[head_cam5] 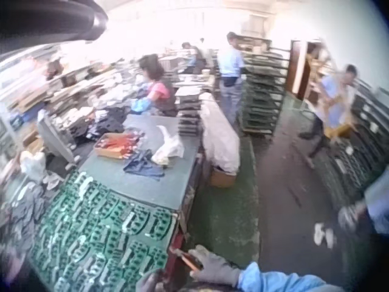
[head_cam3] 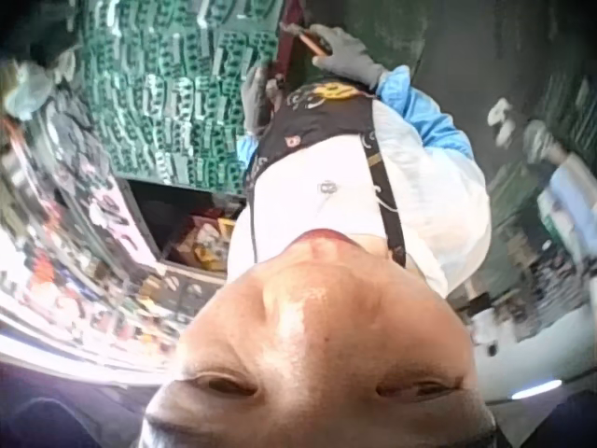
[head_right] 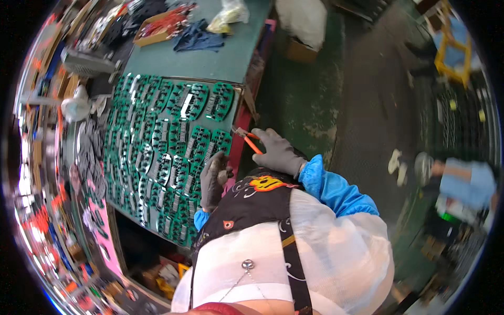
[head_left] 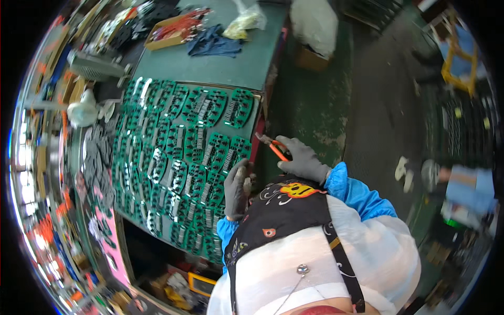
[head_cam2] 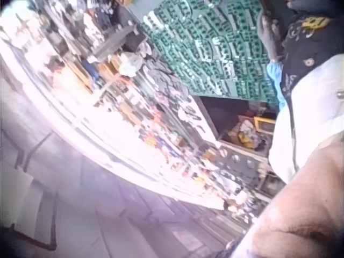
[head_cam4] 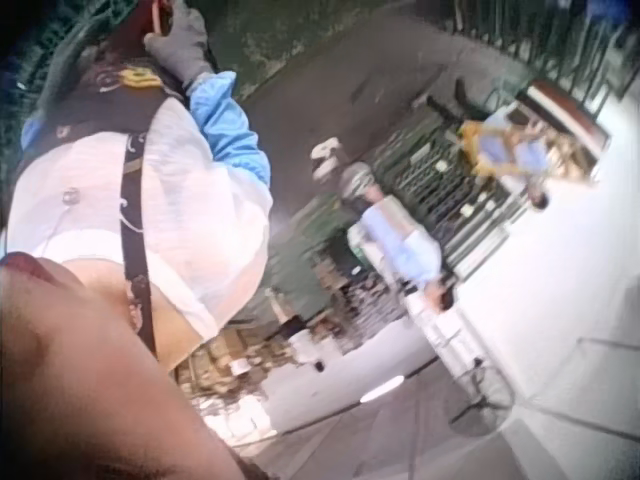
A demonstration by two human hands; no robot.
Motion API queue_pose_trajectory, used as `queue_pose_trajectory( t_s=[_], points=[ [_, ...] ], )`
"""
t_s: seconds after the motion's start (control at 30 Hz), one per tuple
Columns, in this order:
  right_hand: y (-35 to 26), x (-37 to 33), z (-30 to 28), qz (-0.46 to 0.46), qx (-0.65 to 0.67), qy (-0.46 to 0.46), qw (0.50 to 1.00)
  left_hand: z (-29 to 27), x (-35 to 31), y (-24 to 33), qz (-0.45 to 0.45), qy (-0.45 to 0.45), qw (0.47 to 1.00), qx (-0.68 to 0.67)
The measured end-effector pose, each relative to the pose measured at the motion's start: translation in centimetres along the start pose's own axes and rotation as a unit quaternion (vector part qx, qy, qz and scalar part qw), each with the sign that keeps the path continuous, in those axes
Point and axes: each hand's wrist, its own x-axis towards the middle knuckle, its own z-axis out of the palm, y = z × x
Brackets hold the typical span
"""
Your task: The person trims electronic components on a large PCB panel using pliers.
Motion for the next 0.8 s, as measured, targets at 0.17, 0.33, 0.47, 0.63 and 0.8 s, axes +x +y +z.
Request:
queue_pose_trajectory(
  t_s=[0.17,0.33,0.47,0.63,0.8],
  points=[
    [3.1,5.5,-6.5,-0.104,-0.082,-0.012,0.991,5.7,3.4,1.3,0.033,0.097,0.981,0.165],
    [3.4,11.3,-10.2,-0.147,-0.235,-0.056,0.959,7.4,3.3,0.4,0.077,0.178,0.918,0.347],
    [3.8,14.3,-11.0,-0.200,-0.238,-0.070,0.948,7.6,3.7,-0.2,0.040,0.213,0.890,0.401],
    [2.4,17.2,-12.1,-0.200,-0.240,-0.116,0.943,8.0,5.7,-0.4,0.049,0.251,0.888,0.383],
    [0.6,22.0,-11.9,-0.258,-0.301,-0.139,0.908,8.7,8.6,-0.1,0.051,0.290,0.863,0.412]
  ],
)
